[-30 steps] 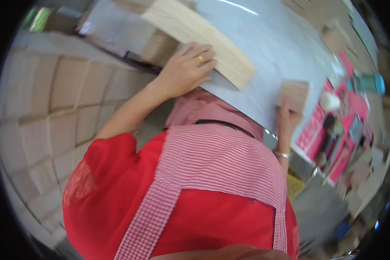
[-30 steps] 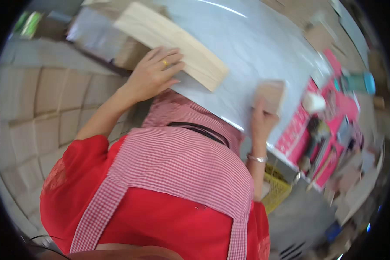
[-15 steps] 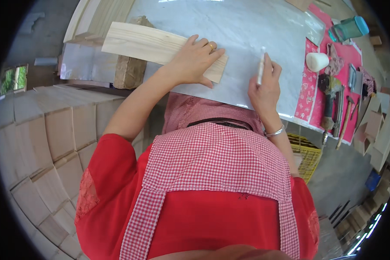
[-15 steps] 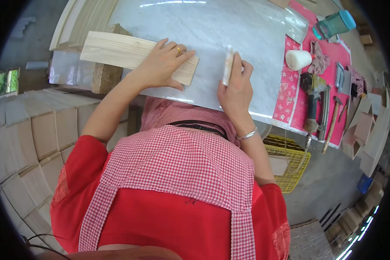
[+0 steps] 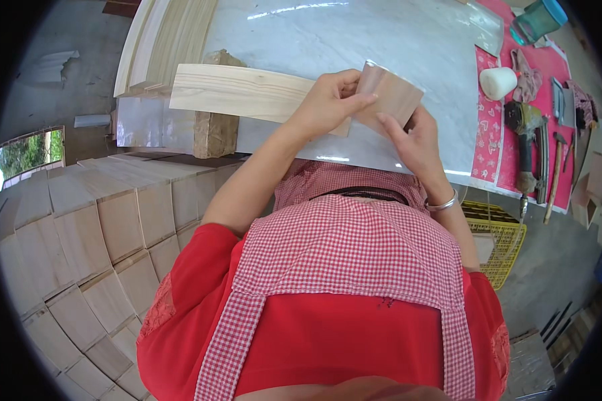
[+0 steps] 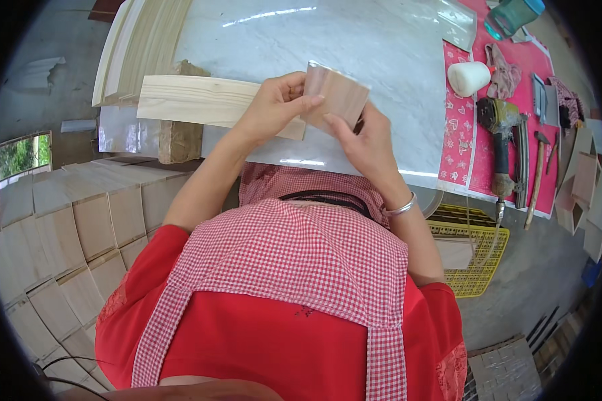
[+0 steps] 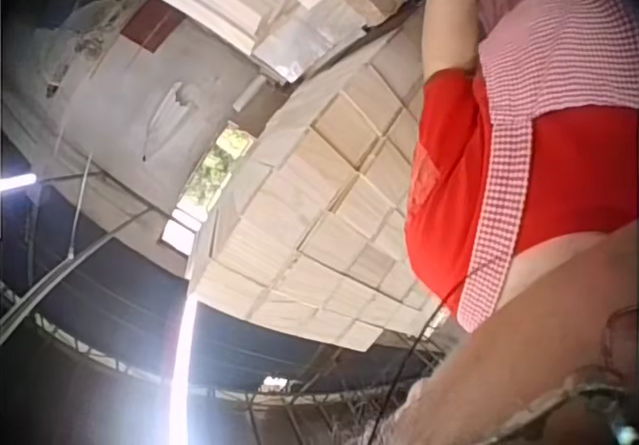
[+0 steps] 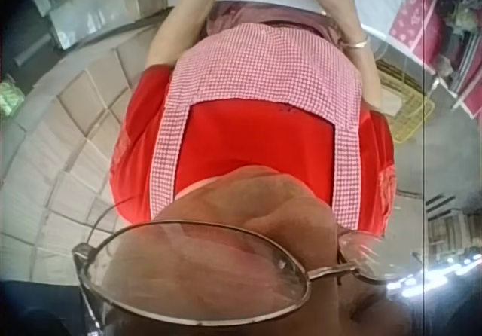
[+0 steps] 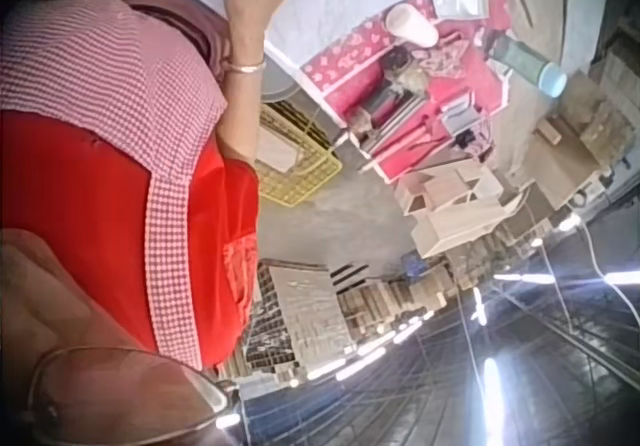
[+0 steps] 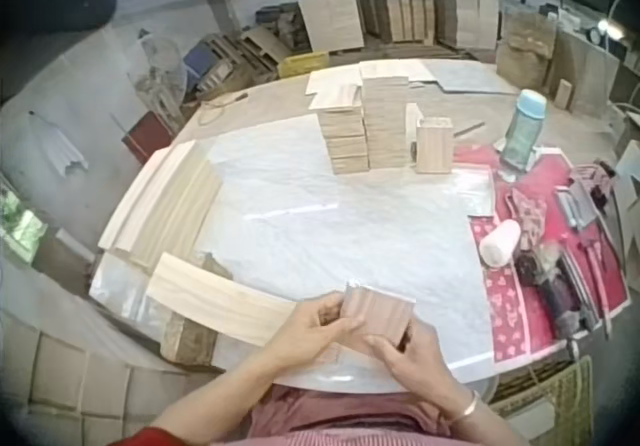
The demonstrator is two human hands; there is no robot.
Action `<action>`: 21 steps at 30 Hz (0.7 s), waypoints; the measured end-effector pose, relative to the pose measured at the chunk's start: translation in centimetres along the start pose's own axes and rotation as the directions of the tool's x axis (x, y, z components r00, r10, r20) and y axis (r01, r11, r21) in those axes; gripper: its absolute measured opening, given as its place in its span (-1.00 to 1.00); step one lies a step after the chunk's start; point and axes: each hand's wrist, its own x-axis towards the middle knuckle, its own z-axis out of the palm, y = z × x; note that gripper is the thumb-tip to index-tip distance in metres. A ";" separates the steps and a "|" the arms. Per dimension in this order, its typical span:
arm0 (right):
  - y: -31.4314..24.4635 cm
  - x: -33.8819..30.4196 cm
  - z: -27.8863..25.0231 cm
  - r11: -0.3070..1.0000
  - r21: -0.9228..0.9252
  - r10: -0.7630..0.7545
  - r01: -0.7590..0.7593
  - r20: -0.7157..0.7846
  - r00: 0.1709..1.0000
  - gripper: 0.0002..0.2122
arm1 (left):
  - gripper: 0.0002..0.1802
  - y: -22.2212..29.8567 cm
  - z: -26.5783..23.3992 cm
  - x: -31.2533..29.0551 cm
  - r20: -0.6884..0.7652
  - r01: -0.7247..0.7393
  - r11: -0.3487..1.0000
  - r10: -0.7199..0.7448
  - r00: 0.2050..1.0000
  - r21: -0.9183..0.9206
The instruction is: Assemble small wooden boxes by gluing edges and securing them with a pneumatic nail gun.
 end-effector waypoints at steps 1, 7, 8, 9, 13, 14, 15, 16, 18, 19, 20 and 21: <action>-0.4 0.1 0.0 0.985 0.150 0.086 -0.081 -0.028 0.996 -0.37 | -0.62 0.1 0.3 0.1 0.020 0.149 0.958 -0.148 0.989 -0.244; -1.2 0.1 0.4 0.951 -0.273 -0.221 0.146 -0.269 0.938 -0.27 | -0.75 0.9 2.8 -0.6 -0.151 0.222 0.941 -0.266 0.952 -0.255; -1.4 0.2 0.5 0.951 -0.276 -0.211 0.139 -0.252 0.944 -0.25 | -0.75 1.2 3.3 -0.9 -0.178 0.183 0.948 -0.234 0.956 -0.261; -1.6 0.3 0.5 0.951 -0.280 -0.203 0.135 -0.233 0.951 -0.23 | -0.75 1.4 3.6 -1.0 -0.208 0.142 0.953 -0.201 0.957 -0.267; -2.2 0.3 0.1 0.986 -0.161 -0.063 0.033 -0.180 0.982 -0.22 | -0.73 1.5 4.2 -1.4 -0.218 0.053 0.963 -0.114 0.969 -0.265; -2.2 0.2 0.0 0.986 -0.162 -0.063 0.034 -0.180 0.982 -0.22 | -0.73 1.6 4.3 -1.6 -0.218 0.053 0.963 -0.113 0.969 -0.266; -2.2 0.2 -0.1 0.990 -0.131 -0.070 0.048 -0.170 0.983 -0.22 | -0.73 1.9 4.2 -1.8 -0.188 0.069 0.964 -0.120 0.975 -0.259; -2.1 0.2 -0.3 0.993 -0.100 -0.076 0.061 -0.160 0.984 -0.22 | -0.72 2.3 4.2 -2.0 -0.158 0.084 0.964 -0.127 0.979 -0.252; -2.0 0.1 -0.7 0.995 -0.073 -0.082 0.072 -0.151 0.985 -0.22 | -0.71 2.9 4.6 -2.2 -0.127 0.099 0.964 -0.133 0.983 -0.247; -1.9 0.0 -0.8 0.996 0.002 -0.093 0.095 -0.137 0.986 -0.22 | -0.70 3.1 4.8 -2.4 -0.136 0.030 0.976 -0.060 0.989 -0.215; -1.7 0.0 -0.9 0.990 0.077 -0.105 0.114 -0.124 0.987 -0.21 | -0.68 3.3 5.1 -2.5 -0.143 -0.040 0.982 0.013 0.990 -0.184; -1.5 -0.1 -1.2 0.980 0.149 -0.116 0.132 -0.110 0.987 -0.21 | -0.66 3.5 5.3 -2.6 -0.148 -0.110 0.982 0.087 0.985 -0.154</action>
